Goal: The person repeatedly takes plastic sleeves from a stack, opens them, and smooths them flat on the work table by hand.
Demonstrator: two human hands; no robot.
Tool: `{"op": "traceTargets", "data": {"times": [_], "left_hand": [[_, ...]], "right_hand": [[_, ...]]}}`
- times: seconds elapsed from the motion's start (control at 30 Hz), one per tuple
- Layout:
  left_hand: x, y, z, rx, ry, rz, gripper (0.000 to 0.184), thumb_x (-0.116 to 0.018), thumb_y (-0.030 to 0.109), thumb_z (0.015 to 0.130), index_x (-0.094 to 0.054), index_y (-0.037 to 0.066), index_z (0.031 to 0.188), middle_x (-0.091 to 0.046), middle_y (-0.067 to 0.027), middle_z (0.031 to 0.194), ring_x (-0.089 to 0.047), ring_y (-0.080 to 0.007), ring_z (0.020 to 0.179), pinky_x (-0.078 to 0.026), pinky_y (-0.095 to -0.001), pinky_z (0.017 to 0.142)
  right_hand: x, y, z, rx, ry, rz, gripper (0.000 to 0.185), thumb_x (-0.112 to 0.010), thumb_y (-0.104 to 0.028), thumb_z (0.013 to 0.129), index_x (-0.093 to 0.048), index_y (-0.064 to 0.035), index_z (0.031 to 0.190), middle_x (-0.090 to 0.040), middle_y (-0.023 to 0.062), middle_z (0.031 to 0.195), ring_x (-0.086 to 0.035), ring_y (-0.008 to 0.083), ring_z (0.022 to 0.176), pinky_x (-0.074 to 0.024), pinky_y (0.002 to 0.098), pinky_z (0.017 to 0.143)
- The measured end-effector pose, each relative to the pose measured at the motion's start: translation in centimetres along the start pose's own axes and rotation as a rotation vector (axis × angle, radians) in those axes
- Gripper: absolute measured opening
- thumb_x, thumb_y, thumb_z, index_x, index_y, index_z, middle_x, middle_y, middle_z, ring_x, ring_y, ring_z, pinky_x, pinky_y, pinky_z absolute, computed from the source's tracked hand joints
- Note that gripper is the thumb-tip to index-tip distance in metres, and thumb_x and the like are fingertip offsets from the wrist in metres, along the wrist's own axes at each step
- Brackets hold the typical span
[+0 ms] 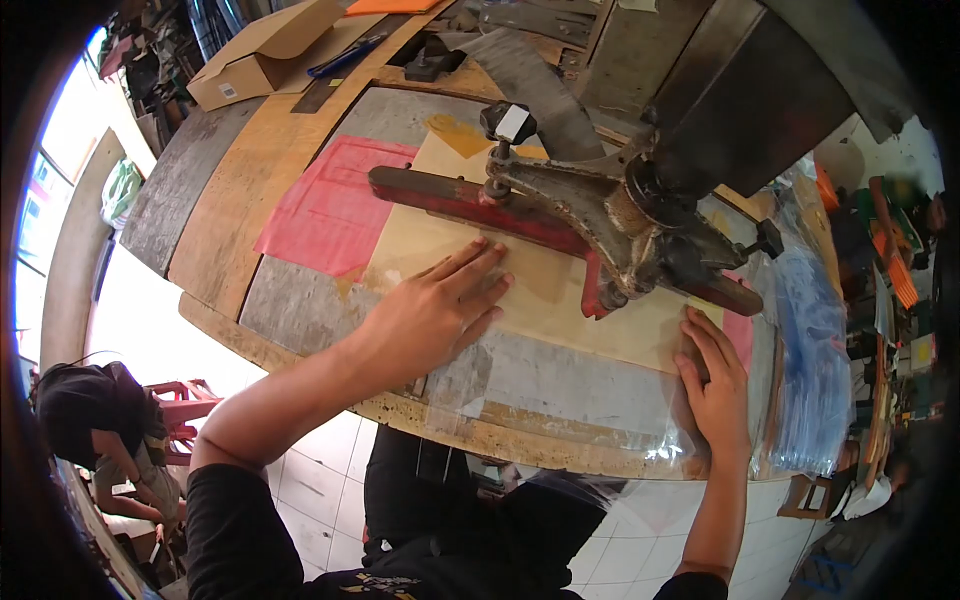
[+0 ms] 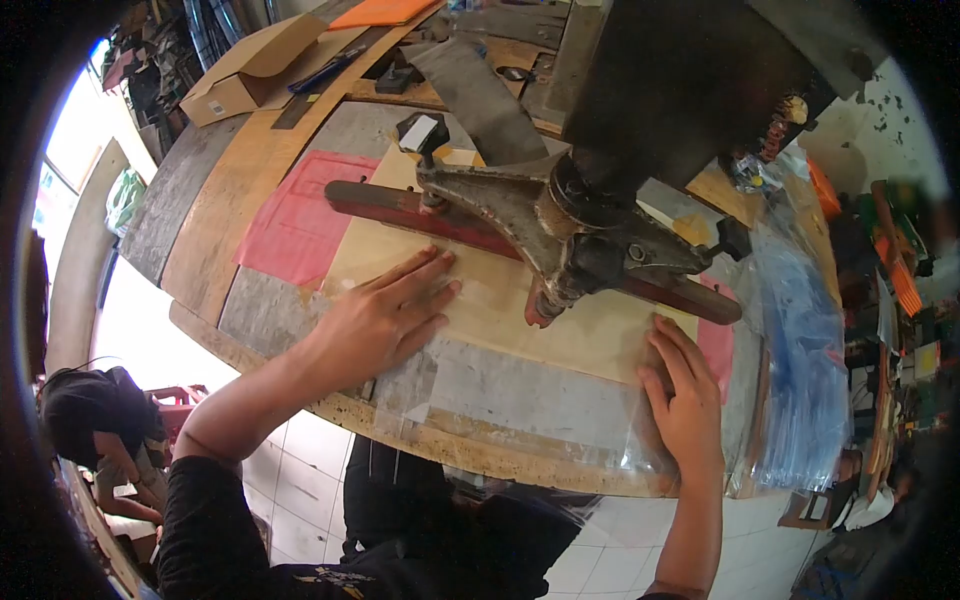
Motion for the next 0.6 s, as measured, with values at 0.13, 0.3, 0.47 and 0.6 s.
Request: {"op": "traceTargets", "data": {"times": [0.13, 0.3, 0.47, 0.6], "left_hand": [[0.1, 0.1, -0.1, -0.029, 0.017, 0.055, 0.036, -0.070, 0.018, 0.098, -0.073, 0.000, 0.129, -0.059, -0.0188, 0.152, -0.055, -0.0319, 0.145, -0.053, -0.0409, 0.113], [-0.5, 0.1, -0.5, -0.072, 0.032, 0.157, 0.035, -0.069, 0.021, 0.099, -0.074, 0.002, 0.127, -0.062, -0.0170, 0.149, -0.058, -0.0303, 0.140, -0.055, -0.0386, 0.110], [-0.1, 0.4, -0.7, -0.065, 0.033, 0.135, 0.035, -0.068, 0.022, 0.099, -0.074, 0.002, 0.126, -0.064, -0.0170, 0.147, -0.062, -0.0291, 0.136, -0.056, -0.0382, 0.107], [-0.6, 0.0, -0.8, -0.076, 0.056, 0.145, 0.035, -0.068, 0.021, 0.099, -0.074, 0.001, 0.126, -0.064, -0.0171, 0.146, -0.063, -0.0285, 0.135, -0.058, -0.0393, 0.104]], "right_hand": [[0.0, 0.4, -0.2, -0.002, -0.007, 0.010, 0.040, -0.076, -0.010, 0.093, -0.069, -0.0042, 0.133, -0.065, 0.0117, 0.146, -0.062, 0.0337, 0.134, -0.0504, 0.0432, 0.112], [0.3, 0.3, -0.5, 0.027, 0.017, 0.036, 0.039, -0.074, -0.011, 0.095, -0.069, -0.0031, 0.133, -0.065, 0.0120, 0.147, -0.061, 0.0331, 0.136, -0.0497, 0.0423, 0.113], [0.1, 0.7, -1.0, 0.061, 0.046, 0.052, 0.038, -0.073, -0.014, 0.097, -0.068, -0.0022, 0.133, -0.064, 0.0127, 0.148, -0.059, 0.0330, 0.138, -0.0493, 0.0420, 0.114], [0.0, 0.6, -1.0, 0.074, 0.041, 0.090, 0.038, -0.073, -0.015, 0.098, -0.068, -0.0023, 0.133, -0.064, 0.0132, 0.148, -0.058, 0.0327, 0.141, -0.0485, 0.0423, 0.115]]}}
Point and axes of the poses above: each hand's wrist, its own z-axis towards the middle knuckle, its own x-axis out of the back of the hand, y = z × x, the point moved 7 cm from there along z, towards the middle knuckle
